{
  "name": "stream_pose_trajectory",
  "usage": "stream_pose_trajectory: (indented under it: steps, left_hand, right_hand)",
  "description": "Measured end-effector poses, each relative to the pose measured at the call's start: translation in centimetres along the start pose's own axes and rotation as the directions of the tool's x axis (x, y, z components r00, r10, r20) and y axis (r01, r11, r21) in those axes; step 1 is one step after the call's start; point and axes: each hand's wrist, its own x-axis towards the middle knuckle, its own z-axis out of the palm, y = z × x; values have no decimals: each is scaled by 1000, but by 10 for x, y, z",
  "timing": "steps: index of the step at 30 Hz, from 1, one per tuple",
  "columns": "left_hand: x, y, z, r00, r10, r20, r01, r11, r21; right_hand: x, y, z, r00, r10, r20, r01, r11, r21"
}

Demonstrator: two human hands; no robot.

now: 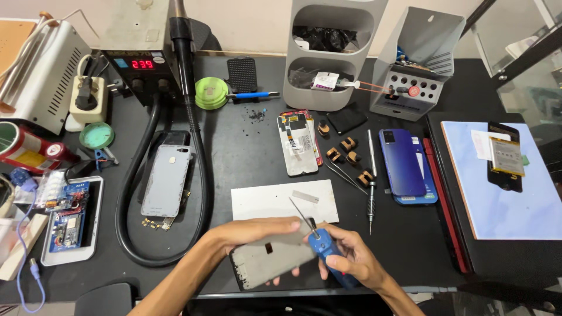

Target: The person uses a blue electric screwdriver to remove screws from a disassembled smartphone back cover. They then place the cover aside, pick up a battery, and insert it into the phone's chassis. Finally, they handle a blue smartphone back cover and a small orange plastic piece.

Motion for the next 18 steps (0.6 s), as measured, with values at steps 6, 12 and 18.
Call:
stream_pose_trajectory:
  steps: [6,12,18]
  left_hand:
    - [-2,-14,-16,946,271,-177,-316,889,-332]
    - [-13,-14,-32,809,491,-323,-585,718,-375]
    - [-21,-20,-37,776,513,-366,-630,647,-429]
  right_hand:
    - [2,-3,8,981,-107,-161,82,985,-152]
    - [6,2,11,975,-30,-219,-6,987,-160]
    - [9,2,16,959,-37,-281,-32,971,-238]
